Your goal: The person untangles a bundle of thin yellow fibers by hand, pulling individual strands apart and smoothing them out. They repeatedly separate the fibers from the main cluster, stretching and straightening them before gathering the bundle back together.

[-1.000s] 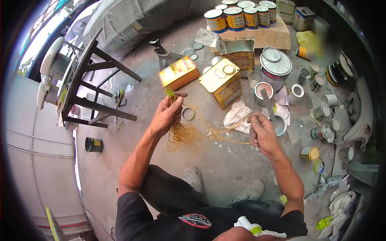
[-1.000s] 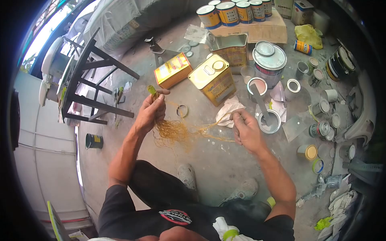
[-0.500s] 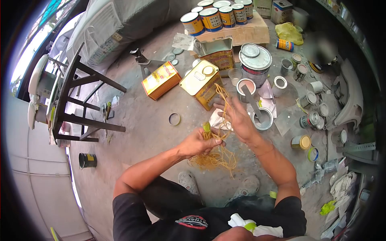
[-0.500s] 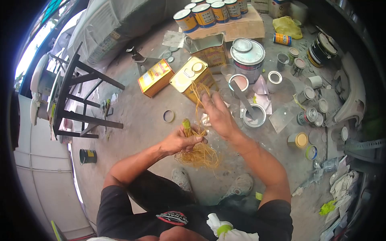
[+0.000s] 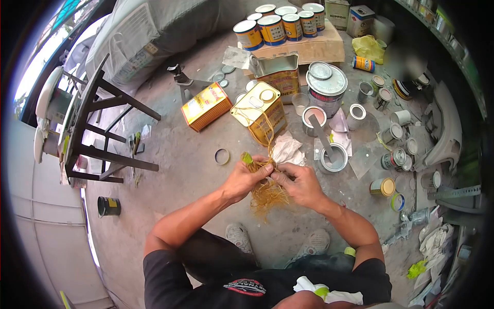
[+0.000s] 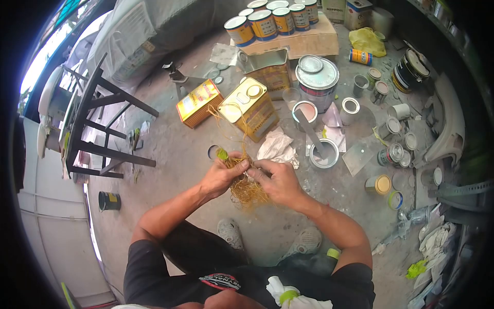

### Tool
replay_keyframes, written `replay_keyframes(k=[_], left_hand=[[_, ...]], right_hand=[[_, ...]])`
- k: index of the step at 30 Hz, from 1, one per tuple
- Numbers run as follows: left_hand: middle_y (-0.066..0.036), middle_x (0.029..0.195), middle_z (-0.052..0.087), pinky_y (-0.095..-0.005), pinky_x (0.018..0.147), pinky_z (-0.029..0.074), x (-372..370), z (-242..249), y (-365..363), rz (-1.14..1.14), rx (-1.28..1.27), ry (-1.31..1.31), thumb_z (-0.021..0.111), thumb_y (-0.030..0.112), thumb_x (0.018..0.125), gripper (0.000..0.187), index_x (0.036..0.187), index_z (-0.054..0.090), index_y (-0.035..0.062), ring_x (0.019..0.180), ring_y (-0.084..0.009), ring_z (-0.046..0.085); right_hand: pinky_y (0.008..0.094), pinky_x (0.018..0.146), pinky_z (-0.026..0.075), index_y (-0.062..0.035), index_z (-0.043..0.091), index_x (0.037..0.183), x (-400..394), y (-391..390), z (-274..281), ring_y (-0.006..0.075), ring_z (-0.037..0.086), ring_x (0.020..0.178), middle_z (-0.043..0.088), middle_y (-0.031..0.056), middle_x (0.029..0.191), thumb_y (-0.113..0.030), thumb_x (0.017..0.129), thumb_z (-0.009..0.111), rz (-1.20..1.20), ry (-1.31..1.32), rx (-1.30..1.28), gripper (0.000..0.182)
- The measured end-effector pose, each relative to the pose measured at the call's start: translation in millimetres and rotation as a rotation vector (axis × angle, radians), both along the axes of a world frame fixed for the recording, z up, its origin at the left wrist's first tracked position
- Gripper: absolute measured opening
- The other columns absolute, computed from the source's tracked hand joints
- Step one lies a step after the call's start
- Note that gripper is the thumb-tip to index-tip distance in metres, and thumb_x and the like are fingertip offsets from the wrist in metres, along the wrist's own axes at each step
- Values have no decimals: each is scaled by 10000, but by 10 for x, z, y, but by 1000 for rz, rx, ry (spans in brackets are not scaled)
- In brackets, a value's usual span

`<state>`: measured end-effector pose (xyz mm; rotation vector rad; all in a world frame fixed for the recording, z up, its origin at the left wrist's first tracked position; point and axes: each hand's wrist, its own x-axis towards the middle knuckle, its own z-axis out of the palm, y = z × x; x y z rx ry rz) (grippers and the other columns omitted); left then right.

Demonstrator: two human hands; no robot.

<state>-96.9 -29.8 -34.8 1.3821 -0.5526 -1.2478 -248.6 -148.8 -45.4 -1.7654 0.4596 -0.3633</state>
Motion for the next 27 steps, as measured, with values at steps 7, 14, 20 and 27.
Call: replay_keyframes(k=[7, 14, 20, 27], left_hand=[[-89, 1038, 631, -299, 707, 520, 365, 161, -15, 139, -8, 132, 493, 245, 1008, 231, 1122, 556, 54, 868, -152, 623], [22, 927, 501, -269, 771, 451, -114, -66, 32, -298, 288, 54, 412, 298, 1037, 367, 1316, 515, 83, 823, -84, 489], [26, 590, 454, -277, 451, 331, 1332, -44, 278, 614, 107, -901, 434, 324, 1029, 360, 946, 626, 32, 513, -68, 390], [53, 560, 384, -258, 436, 263, 2009, 112, 894, 907, 205, -743, 426, 347, 1025, 403, 960, 635, 9, 483, -61, 335]], right_hand=[[261, 634, 453, -22, 704, 999, -45, -168, -345, 89, 586, 719, 665, 29, 770, -187, 877, 695, -107, -365, -188, 206], [213, 615, 411, 20, 693, 924, -18, -134, -13, 46, 526, 709, 639, -12, 784, -204, 869, 716, -134, -195, 495, 231], [297, 575, 402, 0, 675, 894, -314, -460, -148, 91, 529, 648, 600, 48, 674, -272, 884, 665, -39, 98, -132, 273], [271, 622, 446, 18, 598, 863, -289, -442, -255, 118, 553, 645, 636, 52, 766, -217, 935, 584, 128, 84, 103, 246]])
